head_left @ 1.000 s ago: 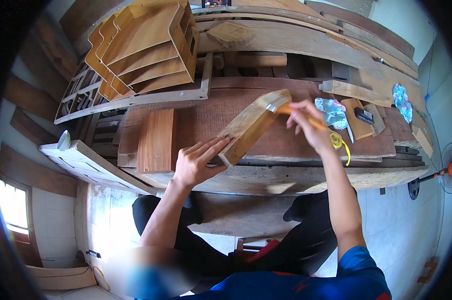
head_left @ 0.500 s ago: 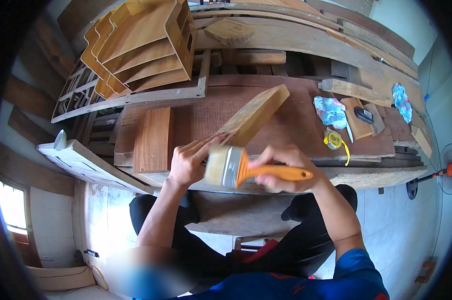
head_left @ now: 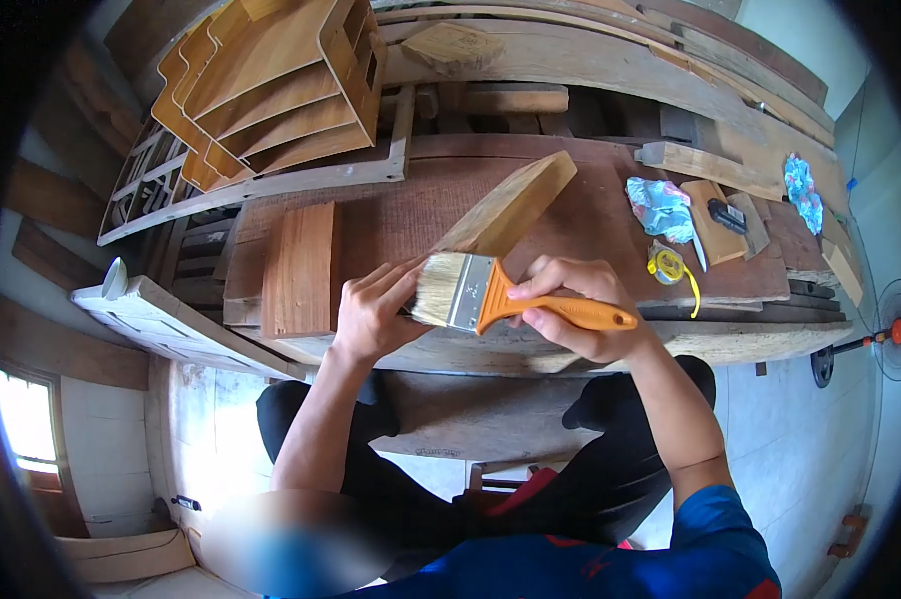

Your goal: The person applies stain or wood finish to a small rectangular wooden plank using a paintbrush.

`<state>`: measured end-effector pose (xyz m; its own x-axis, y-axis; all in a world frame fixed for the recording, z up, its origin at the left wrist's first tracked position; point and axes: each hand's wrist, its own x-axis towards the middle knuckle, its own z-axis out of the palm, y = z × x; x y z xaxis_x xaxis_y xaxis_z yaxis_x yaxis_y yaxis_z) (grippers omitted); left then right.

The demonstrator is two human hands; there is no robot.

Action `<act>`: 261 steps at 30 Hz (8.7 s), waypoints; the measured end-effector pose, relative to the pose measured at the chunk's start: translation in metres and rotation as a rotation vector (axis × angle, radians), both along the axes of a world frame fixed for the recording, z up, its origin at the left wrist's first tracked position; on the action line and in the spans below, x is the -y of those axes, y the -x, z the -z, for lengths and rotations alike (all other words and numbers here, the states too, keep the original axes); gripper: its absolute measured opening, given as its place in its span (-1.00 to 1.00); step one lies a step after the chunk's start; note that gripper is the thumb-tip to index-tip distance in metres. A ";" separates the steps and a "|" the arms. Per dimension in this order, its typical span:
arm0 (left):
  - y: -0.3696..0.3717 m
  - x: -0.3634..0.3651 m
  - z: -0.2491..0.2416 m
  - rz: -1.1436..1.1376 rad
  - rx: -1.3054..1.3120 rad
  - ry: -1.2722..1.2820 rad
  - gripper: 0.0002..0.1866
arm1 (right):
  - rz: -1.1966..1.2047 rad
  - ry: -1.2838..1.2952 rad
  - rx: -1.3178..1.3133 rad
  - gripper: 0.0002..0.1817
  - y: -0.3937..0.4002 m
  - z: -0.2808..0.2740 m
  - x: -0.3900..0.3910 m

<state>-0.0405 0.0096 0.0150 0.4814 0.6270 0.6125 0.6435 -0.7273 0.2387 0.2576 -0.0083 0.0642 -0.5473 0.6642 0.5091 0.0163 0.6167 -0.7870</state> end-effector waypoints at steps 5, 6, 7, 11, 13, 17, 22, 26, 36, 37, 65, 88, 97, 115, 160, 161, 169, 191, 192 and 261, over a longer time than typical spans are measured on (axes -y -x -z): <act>-0.001 0.003 -0.009 -0.003 0.046 0.035 -0.30 | 0.222 0.284 0.030 -0.79 -0.068 0.017 -0.055; 0.002 0.002 -0.005 -0.030 0.067 0.074 -0.30 | 0.396 0.199 0.069 -0.80 -0.080 0.028 -0.065; 0.004 0.002 -0.001 -0.058 0.089 0.113 -0.30 | 0.525 0.123 0.086 -0.80 -0.081 0.031 -0.066; 0.003 0.000 0.001 -0.130 0.147 0.144 -0.25 | 0.369 -0.040 0.118 -0.80 -0.034 0.018 -0.031; 0.004 -0.001 -0.002 -0.080 0.145 0.162 -0.27 | 0.166 -0.033 0.113 -0.77 -0.003 0.011 -0.003; 0.005 0.000 0.000 -0.062 0.100 0.127 -0.29 | 0.156 0.195 0.100 -0.75 -0.033 0.011 -0.030; 0.004 0.001 0.000 -0.081 0.104 0.128 -0.30 | 0.690 0.215 0.077 -0.78 -0.074 0.036 -0.075; 0.005 0.000 0.000 -0.084 0.100 0.129 -0.30 | 0.232 0.148 0.098 -0.76 -0.026 0.013 -0.024; 0.002 0.005 -0.008 -0.025 0.023 0.102 -0.24 | 0.288 0.314 -0.026 -0.75 -0.068 0.016 -0.058; 0.003 0.005 -0.010 -0.009 0.023 0.106 -0.24 | 0.142 0.357 0.014 -0.72 -0.061 0.010 -0.050; 0.002 0.005 -0.011 -0.003 0.004 0.062 -0.24 | 0.674 0.192 -0.061 -0.85 -0.073 0.045 -0.089; 0.008 0.000 0.001 -0.046 0.118 0.096 -0.28 | 0.146 -0.083 0.192 -0.80 0.002 -0.011 -0.004; 0.006 0.001 0.005 -0.043 0.117 0.120 -0.28 | 0.582 0.131 0.088 -0.80 -0.036 0.023 -0.054; 0.005 -0.002 0.007 -0.033 0.102 0.094 -0.25 | 0.051 -0.042 0.171 -0.73 0.004 -0.001 0.001; 0.001 0.003 -0.011 -0.013 0.021 0.085 -0.27 | -0.080 0.277 -0.052 -0.77 -0.030 0.013 -0.017; 0.001 0.004 -0.011 -0.008 0.015 0.072 -0.28 | -0.006 0.315 -0.088 -0.77 -0.037 0.015 -0.026; -0.003 0.002 -0.006 0.025 0.086 -0.021 -0.26 | 0.264 -0.014 0.161 -0.83 -0.015 -0.002 -0.010; -0.002 -0.001 -0.005 0.023 0.056 -0.049 -0.29 | 0.235 0.287 0.090 -0.76 -0.053 0.016 -0.040; -0.004 0.001 -0.006 0.022 0.052 -0.052 -0.29 | 0.405 0.304 -0.004 -0.78 -0.060 0.032 -0.053; 0.000 0.003 -0.004 0.014 0.022 -0.021 -0.20 | 0.430 0.375 -0.132 -0.80 -0.083 0.040 -0.097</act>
